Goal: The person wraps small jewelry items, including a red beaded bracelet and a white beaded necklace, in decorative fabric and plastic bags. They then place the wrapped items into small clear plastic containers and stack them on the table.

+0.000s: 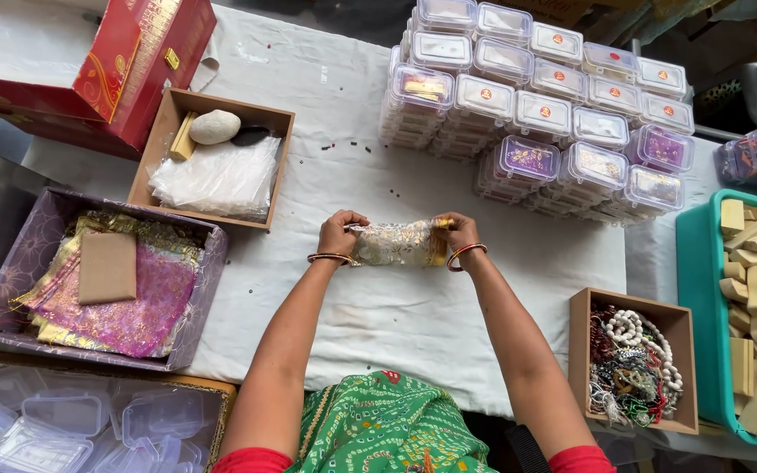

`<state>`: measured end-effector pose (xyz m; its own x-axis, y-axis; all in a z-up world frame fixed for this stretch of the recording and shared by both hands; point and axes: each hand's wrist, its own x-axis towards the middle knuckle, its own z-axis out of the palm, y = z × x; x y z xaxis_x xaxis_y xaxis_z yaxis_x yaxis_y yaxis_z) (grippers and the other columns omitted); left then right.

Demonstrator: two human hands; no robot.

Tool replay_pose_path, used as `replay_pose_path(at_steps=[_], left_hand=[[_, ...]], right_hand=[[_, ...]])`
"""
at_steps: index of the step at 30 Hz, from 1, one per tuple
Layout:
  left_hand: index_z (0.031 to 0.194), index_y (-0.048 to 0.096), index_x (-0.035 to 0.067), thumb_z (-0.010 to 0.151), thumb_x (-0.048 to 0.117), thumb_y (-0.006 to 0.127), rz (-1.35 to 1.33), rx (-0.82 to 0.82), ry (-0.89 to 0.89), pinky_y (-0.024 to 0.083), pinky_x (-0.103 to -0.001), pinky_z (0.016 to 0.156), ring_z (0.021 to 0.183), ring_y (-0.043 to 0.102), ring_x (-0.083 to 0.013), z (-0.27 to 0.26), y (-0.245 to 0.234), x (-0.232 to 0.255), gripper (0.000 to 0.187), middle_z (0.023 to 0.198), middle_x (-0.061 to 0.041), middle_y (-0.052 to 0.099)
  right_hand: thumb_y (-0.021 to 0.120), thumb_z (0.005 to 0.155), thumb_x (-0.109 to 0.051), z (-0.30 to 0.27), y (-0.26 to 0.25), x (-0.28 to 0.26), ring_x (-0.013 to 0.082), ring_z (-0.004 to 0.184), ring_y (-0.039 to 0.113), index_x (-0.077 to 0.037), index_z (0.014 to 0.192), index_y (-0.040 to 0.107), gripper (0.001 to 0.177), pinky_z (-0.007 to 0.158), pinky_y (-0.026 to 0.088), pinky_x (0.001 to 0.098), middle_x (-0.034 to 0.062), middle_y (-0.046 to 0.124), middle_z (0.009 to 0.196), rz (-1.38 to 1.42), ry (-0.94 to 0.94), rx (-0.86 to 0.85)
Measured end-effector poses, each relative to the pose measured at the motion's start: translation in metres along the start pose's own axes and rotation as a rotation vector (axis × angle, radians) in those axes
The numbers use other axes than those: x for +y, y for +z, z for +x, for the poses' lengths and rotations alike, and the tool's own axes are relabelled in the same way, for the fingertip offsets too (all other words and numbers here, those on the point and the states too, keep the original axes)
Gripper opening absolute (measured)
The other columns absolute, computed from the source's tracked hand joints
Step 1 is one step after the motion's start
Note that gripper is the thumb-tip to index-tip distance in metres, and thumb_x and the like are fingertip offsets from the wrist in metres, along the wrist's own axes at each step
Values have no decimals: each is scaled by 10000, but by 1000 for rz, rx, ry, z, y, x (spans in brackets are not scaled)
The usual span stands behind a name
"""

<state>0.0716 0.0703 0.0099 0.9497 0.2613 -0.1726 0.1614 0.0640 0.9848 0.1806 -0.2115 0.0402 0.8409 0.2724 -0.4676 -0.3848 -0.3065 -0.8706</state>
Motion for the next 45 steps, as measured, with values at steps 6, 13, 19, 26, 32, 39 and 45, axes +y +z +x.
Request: replay_pose_path(at_steps=[6,13,19,26,32,39,45], left_hand=[[776,772,158,784,-75,667,665,-7,329,559,-344,800,964,677,-201,-9,-12,34,256,976,21,732],[809,748,157,843,45,690,1039,-204,857,541,-361,819,949,652,-188,-27,-19,30,131,968,-3,676],[836,754,141,828,261,694,1020,-231,746,485,-395,900,993,641,-178,-36,-11,40,134,982,-6,684],[1147,644,172,759,191,781,1179,-282,303,400,-430,954,1108,578,-251,-31,14,72,411,1108,-80,631],[1192,562,187,806,-12,722,1149,-278,481,402,-466,1098,1156,612,-276,-10,23,18,463,1102,-48,612],[1228,479,151,720,4,794,972,-446,170,558,-435,909,1046,649,-354,-29,43,56,615,1251,-128,472],[1290,424,172,737,142,880,763,-376,105,561,-421,969,1052,644,-349,-49,70,21,717,1269,-133,460]], right_hand=[[745,815,111,-1,-12,-2,186,985,731,-59,863,804,186,876,621,309,51,737,1078,-307,-371,198],[756,815,28,-16,-16,6,216,1046,707,-138,849,804,176,867,621,327,35,702,1181,-684,-524,186],[688,889,-178,-19,-27,28,263,1162,642,-121,922,802,132,988,527,399,58,693,1225,-855,-641,102],[877,707,-383,-45,2,-27,318,1051,603,-55,1053,697,510,905,488,449,128,642,1074,-1015,-413,167],[866,791,-230,3,-33,7,225,872,700,-22,980,664,347,776,570,354,120,715,948,-765,-60,-139],[811,798,-42,0,-25,-50,148,932,709,-60,1122,618,377,816,586,292,72,718,1033,-319,-196,-156],[844,761,-49,-25,12,-96,184,1000,736,-74,1132,736,387,892,618,311,77,743,1108,-602,-604,85]])
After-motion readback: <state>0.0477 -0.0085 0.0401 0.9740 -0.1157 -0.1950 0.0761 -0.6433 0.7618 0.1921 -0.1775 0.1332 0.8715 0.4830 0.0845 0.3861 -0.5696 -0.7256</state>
